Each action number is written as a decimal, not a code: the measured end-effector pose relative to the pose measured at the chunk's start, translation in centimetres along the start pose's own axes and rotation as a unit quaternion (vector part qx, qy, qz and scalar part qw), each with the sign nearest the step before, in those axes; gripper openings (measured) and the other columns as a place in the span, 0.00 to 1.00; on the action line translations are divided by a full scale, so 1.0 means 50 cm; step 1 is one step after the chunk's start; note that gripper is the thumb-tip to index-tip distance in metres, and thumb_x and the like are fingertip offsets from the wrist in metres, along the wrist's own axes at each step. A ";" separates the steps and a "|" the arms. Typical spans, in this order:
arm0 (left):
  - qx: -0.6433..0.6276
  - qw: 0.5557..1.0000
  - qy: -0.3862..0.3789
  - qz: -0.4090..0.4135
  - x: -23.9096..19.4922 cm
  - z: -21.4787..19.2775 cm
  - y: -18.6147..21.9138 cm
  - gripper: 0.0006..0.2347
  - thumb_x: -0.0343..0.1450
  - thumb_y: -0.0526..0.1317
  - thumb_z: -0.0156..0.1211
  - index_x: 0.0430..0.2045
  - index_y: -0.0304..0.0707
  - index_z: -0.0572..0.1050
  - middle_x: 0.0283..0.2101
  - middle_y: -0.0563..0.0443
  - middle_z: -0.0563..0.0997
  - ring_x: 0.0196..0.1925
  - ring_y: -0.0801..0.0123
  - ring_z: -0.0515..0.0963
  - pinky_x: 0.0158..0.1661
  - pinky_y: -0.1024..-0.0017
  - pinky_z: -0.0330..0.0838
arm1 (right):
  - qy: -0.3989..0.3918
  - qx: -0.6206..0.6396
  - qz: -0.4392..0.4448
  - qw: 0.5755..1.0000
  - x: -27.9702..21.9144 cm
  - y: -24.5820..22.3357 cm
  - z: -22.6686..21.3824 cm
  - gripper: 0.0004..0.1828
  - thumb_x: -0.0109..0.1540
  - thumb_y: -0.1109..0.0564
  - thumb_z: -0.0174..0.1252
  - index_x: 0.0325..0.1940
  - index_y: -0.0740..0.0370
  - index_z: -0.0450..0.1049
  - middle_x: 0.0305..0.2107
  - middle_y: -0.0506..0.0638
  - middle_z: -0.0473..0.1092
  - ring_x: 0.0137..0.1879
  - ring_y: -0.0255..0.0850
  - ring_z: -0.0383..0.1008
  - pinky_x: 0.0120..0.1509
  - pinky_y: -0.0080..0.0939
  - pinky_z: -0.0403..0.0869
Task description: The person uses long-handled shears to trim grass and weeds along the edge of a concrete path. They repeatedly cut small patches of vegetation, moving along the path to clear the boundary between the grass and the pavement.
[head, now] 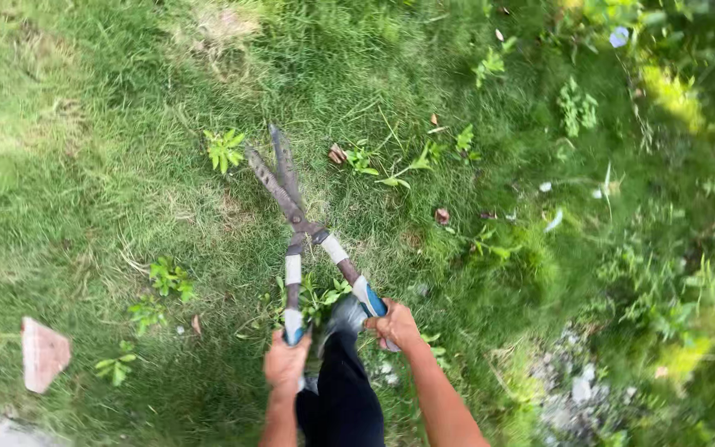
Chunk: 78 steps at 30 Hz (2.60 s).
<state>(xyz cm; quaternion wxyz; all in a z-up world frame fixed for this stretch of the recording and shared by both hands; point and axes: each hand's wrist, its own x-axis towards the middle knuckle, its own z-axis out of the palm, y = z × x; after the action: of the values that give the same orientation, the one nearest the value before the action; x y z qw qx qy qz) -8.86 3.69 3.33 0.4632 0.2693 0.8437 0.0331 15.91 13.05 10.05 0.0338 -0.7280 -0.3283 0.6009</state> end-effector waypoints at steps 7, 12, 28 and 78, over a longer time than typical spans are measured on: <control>0.002 0.995 0.042 -0.090 0.130 0.067 0.039 0.31 0.59 0.60 0.64 0.54 0.45 0.69 0.35 0.35 0.88 0.42 0.46 0.89 0.48 0.55 0.81 | -0.082 -0.129 -0.160 0.975 0.257 -0.087 -0.074 0.33 0.54 0.60 0.69 0.63 0.68 0.72 0.17 0.47 0.74 0.16 0.38 0.73 0.22 0.38 0.72; 0.007 0.991 0.056 -0.122 0.101 0.207 0.090 0.28 0.64 0.60 0.60 0.51 0.44 0.69 0.38 0.34 0.85 0.44 0.40 0.84 0.46 0.48 0.77 | -0.128 -0.112 -0.040 0.985 0.309 -0.109 -0.174 0.36 0.54 0.62 0.69 0.66 0.70 0.65 0.17 0.53 0.72 0.16 0.39 0.69 0.19 0.41 0.68; -0.047 0.968 0.229 -0.088 0.347 0.291 0.114 0.28 0.65 0.59 0.60 0.54 0.45 0.66 0.34 0.30 0.83 0.38 0.36 0.83 0.44 0.46 0.75 | -0.194 -0.142 -0.064 0.969 0.634 -0.176 -0.112 0.29 0.53 0.64 0.67 0.57 0.67 0.67 0.18 0.53 0.70 0.15 0.40 0.67 0.17 0.42 0.69; -0.256 0.901 0.246 -0.251 0.137 0.620 -0.167 0.27 0.63 0.60 0.61 0.52 0.47 0.69 0.35 0.32 0.84 0.41 0.36 0.83 0.44 0.44 0.75 | -0.299 -0.252 -0.151 0.908 0.562 0.181 0.051 0.18 0.57 0.58 0.69 0.44 0.69 0.70 0.17 0.51 0.69 0.15 0.38 0.65 0.17 0.40 0.68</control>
<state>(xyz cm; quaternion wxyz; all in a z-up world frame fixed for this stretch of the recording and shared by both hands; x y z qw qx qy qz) 9.47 -6.10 -22.10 0.2867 -0.0956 0.9329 0.1956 19.31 19.67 -18.61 -0.1602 -0.4407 -0.5697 0.6750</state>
